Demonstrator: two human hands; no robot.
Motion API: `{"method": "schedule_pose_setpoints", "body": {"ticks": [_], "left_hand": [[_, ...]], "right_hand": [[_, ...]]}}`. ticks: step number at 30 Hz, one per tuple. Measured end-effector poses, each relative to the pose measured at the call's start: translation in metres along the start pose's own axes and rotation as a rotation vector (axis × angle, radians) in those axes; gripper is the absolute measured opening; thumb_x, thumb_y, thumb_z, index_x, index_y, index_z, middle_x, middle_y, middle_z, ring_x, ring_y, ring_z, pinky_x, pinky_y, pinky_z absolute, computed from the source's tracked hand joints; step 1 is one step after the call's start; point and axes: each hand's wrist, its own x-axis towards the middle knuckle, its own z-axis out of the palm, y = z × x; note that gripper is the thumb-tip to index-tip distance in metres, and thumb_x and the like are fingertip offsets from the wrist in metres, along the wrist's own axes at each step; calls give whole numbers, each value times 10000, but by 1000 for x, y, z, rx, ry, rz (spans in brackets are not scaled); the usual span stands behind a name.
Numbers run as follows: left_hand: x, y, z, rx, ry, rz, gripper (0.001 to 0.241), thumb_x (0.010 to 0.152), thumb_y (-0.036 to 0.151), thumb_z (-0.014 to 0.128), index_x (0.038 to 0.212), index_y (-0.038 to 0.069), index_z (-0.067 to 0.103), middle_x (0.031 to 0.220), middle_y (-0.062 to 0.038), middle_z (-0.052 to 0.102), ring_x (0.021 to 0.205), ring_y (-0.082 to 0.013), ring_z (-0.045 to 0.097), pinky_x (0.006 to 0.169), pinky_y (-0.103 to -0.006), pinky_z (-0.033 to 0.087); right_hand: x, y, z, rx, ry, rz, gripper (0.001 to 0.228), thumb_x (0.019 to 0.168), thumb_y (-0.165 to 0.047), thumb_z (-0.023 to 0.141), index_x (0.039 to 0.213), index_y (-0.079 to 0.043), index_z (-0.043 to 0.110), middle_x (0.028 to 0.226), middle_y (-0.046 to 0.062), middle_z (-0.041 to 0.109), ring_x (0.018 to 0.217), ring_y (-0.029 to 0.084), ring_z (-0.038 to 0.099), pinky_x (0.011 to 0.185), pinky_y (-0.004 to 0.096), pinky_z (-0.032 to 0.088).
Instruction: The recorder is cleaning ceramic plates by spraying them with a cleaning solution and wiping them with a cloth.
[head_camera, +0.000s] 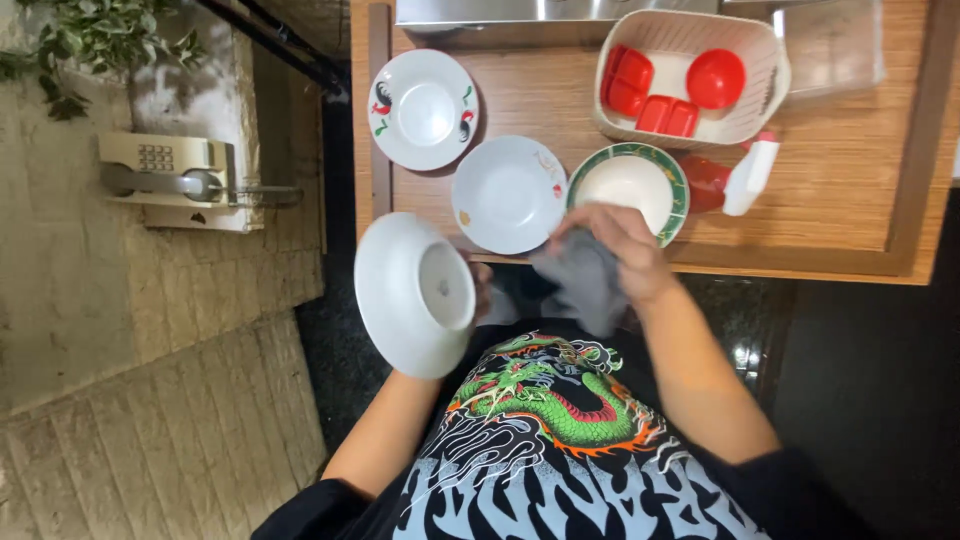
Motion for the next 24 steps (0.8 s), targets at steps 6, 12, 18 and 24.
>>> {"method": "schedule_pose_setpoints", "body": {"ticks": [6, 12, 18, 24], "left_hand": [[33, 24, -47, 239, 333, 136, 419, 1059, 431, 551, 1169, 29, 588, 980, -124, 710, 863, -196, 673, 794, -345, 552], [70, 25, -35, 507, 359, 234, 438, 991, 422, 654, 1098, -2, 633, 959, -176, 747, 874, -276, 721, 810, -419, 551], [100, -5, -41, 717, 98, 101, 367, 1066, 364, 513, 1091, 2, 573, 846, -273, 703, 834, -450, 695, 748, -524, 507], [127, -37, -60, 683, -121, 180, 231, 995, 221, 596, 1099, 14, 605, 891, -219, 721, 837, -401, 716, 739, -502, 547]], "right_hand": [[-6, 8, 15, -439, -348, 372, 522, 929, -413, 656, 1284, -29, 655, 901, 80, 726, 872, 131, 644, 816, 291, 497], [9, 41, 61, -799, -162, 423, 512, 901, -350, 724, 1278, -13, 642, 931, 132, 699, 888, 184, 643, 838, 328, 516], [10, 130, 19, -886, 233, 176, 414, 958, -238, 620, 1293, 5, 622, 1208, 184, 721, 1137, 290, 684, 996, 387, 501], [5, 182, 8, -912, 513, 374, 419, 949, -252, 622, 1284, 0, 608, 1188, 228, 698, 1136, 371, 665, 973, 419, 488]]}}
